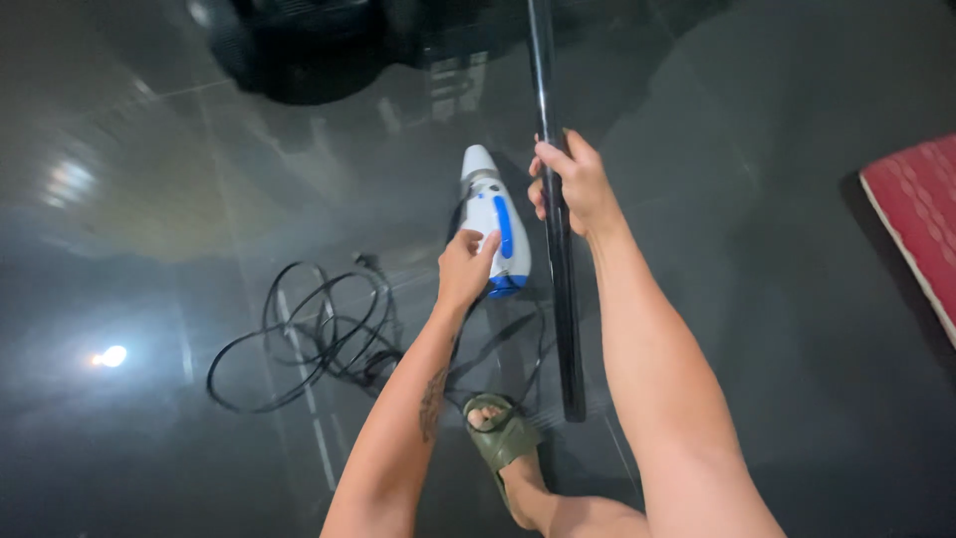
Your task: Assemble a handheld vacuum cleaner and then connect a power cable to a TV.
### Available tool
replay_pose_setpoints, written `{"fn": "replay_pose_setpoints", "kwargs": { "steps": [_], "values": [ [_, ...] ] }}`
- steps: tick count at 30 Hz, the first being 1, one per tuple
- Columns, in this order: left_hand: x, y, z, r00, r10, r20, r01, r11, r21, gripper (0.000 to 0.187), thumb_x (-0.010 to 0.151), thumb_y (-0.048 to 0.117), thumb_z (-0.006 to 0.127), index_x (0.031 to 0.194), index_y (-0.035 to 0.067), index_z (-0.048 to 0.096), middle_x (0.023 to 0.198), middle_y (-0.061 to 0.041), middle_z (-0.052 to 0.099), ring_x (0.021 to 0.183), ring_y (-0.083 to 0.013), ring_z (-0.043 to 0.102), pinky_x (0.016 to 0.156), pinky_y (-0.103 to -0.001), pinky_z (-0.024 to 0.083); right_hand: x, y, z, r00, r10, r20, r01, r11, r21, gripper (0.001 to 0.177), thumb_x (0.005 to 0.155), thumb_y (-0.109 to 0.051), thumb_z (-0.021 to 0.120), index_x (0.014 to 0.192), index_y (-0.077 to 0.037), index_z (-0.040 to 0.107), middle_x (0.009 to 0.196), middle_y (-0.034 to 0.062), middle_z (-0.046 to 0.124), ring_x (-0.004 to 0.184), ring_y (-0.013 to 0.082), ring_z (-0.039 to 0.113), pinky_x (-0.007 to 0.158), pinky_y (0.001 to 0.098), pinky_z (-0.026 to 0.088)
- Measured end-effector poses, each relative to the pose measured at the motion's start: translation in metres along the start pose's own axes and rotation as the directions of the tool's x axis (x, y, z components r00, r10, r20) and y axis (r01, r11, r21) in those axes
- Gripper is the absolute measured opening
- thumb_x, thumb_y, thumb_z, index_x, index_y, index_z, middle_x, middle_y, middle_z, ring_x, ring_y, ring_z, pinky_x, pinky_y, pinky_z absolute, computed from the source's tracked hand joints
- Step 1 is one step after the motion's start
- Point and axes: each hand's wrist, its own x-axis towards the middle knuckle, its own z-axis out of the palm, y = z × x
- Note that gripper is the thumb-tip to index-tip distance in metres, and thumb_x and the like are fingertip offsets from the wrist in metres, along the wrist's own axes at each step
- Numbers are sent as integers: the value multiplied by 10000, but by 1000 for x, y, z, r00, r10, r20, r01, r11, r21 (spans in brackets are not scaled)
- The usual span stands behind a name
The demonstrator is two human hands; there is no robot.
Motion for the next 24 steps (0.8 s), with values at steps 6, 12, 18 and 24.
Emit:
{"fn": "replay_pose_setpoints", "kwargs": {
  "steps": [6, 12, 18, 24],
  "values": [
    [55, -34, 66, 997, -80, -10, 81, 985, 155, 668, 788, 475, 768, 1157, -70, 657, 1012, -300, 729, 996, -413, 715, 888, -455, 541, 6, 29, -53, 994, 20, -103, -4, 988, 155, 228, 975, -215, 636, 1128, -78, 539, 716, 75, 581, 453, 160, 566, 373, 324, 463],
    [93, -53, 91, 988, -156, 3, 155, 982, 108, 580, 800, 413, 823, 1022, -108, 697, 963, -286, 739, 891, -360, 741, 800, -443, 570, 15, 43, -81, 983, 89, -161, -60, 983, 173, 267, 962, -218, 651, 1159, -64, 556, 704, 73, 575, 444, 153, 552, 366, 322, 448],
    [92, -14, 86, 875, -457, 157, 480, 783, -395, 310, 831, 219, 821, 823, -43, 656, 698, -161, 657, 484, -225, 622, 409, -384, 480, 23, 56, -92, 980, 81, -180, -57, 989, 138, 357, 897, -108, 723, 1190, -18, 540, 722, 62, 570, 456, 137, 544, 375, 309, 444],
    [64, -6, 59, 922, -387, -26, 377, 909, -177, 306, 813, 243, 762, 803, -42, 653, 637, -145, 685, 454, -206, 656, 428, -367, 524, 38, 63, -80, 965, 51, -256, -19, 992, 126, 423, 848, -38, 729, 1211, 0, 516, 690, 68, 556, 458, 139, 550, 372, 313, 451]
  ]
}}
